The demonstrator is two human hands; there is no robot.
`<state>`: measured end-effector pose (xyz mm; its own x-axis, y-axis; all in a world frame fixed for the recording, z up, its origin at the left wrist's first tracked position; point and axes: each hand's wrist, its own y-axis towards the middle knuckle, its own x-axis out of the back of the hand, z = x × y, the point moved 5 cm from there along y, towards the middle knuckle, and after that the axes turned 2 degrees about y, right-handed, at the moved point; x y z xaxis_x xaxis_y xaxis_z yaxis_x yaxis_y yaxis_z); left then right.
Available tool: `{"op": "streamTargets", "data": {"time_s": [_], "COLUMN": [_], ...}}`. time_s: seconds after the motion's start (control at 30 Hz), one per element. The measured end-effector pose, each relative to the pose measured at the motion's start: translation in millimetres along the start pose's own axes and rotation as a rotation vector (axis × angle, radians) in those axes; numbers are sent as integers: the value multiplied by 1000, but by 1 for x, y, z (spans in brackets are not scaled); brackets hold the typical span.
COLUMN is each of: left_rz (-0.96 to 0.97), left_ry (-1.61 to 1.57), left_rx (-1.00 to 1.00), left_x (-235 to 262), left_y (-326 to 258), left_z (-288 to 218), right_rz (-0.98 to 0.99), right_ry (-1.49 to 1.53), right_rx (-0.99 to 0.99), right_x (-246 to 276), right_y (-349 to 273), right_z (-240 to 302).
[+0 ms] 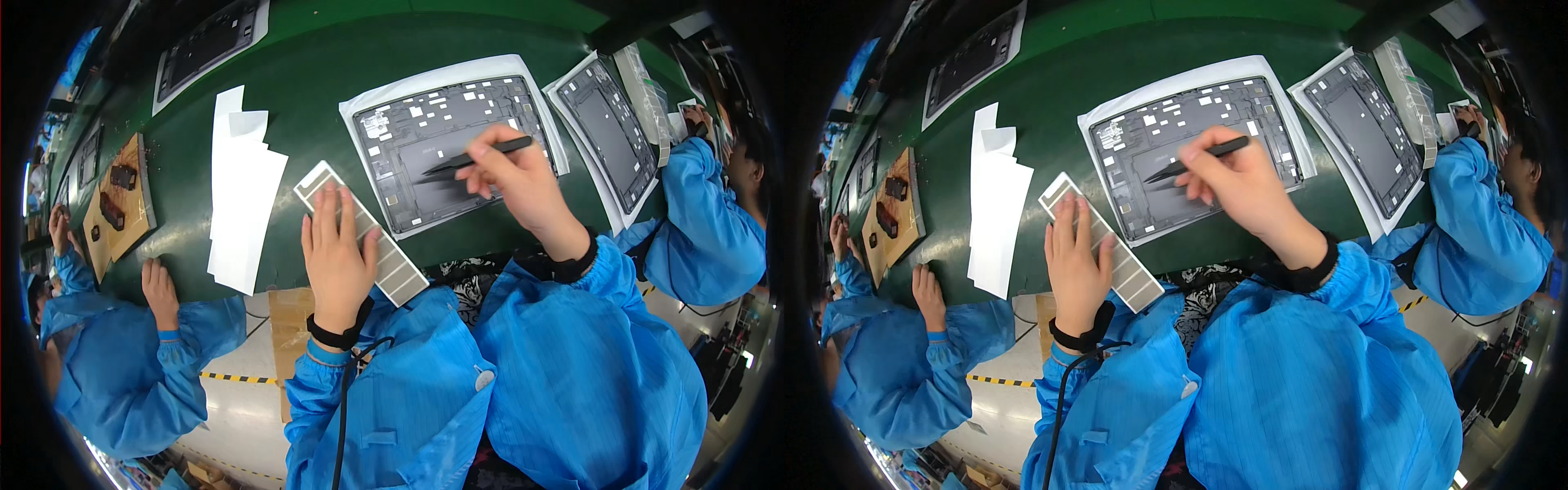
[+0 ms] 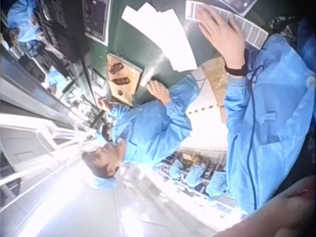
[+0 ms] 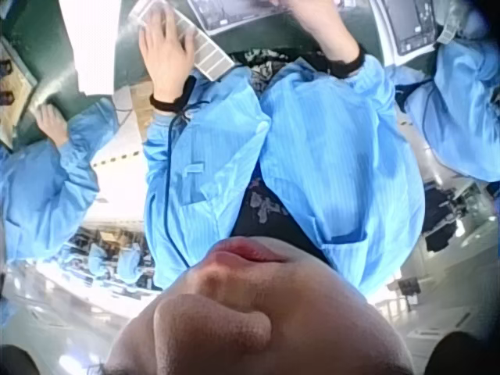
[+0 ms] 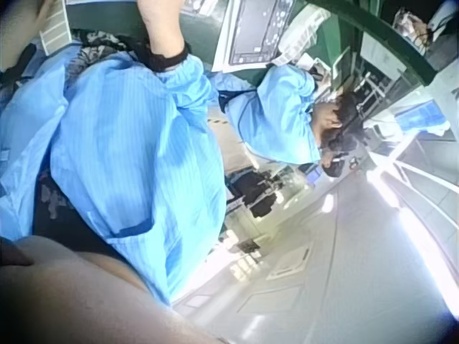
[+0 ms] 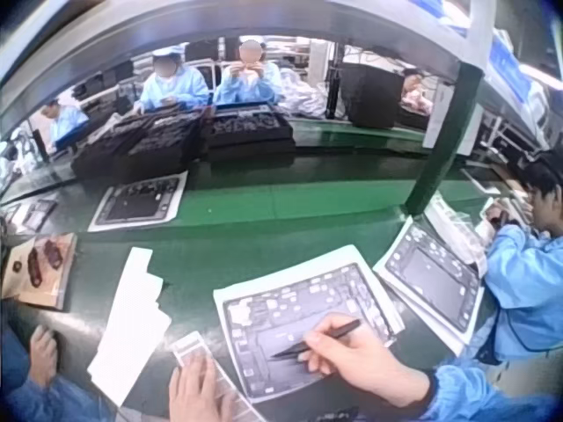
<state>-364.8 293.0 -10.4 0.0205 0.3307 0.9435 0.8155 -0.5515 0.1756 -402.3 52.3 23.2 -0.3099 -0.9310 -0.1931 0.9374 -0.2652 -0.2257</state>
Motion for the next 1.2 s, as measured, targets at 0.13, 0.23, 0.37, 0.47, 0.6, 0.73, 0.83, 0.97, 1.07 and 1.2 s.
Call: {"op": "streamTargets", "data": {"time_s": [0.13,0.23,0.37,0.47,0.6,0.73,0.83,0.97,1.07,1.2], "left_rz": [99,102,95,87,94,82,71,62,76,115], "left_ry": [-110,-97,-84,-90,-59,-57,-58,-62,-56,-77], "left_rx": [-97,-123,-150,-143,-140,-146,-145,-148,-141,-140], "left_x": [-5,-6,-6,-6,-7,-7,-8,-9,-9,-3], "left_y": [-13,-14,-13,-13,-12,-11,-12,-12,-12,-9], "left_z": [2,2,1,0,-1,-2,-2,-1,-1,-1], "right_rz": [187,212,249,240,249,214,208,269,214,73], "right_ry": [-59,-232,-327,-367,-363,-155,-252,-394,-157,85], "right_rx": [80,67,88,101,70,41,46,81,44,193], "right_x": [-49,-77,-91,-94,-95,-91,-90,-97,-98,-70], "right_y": [24,46,56,57,56,58,57,55,53,53], "right_z": [-20,-38,-44,-45,-48,-48,-48,-47,-46,-31]}}
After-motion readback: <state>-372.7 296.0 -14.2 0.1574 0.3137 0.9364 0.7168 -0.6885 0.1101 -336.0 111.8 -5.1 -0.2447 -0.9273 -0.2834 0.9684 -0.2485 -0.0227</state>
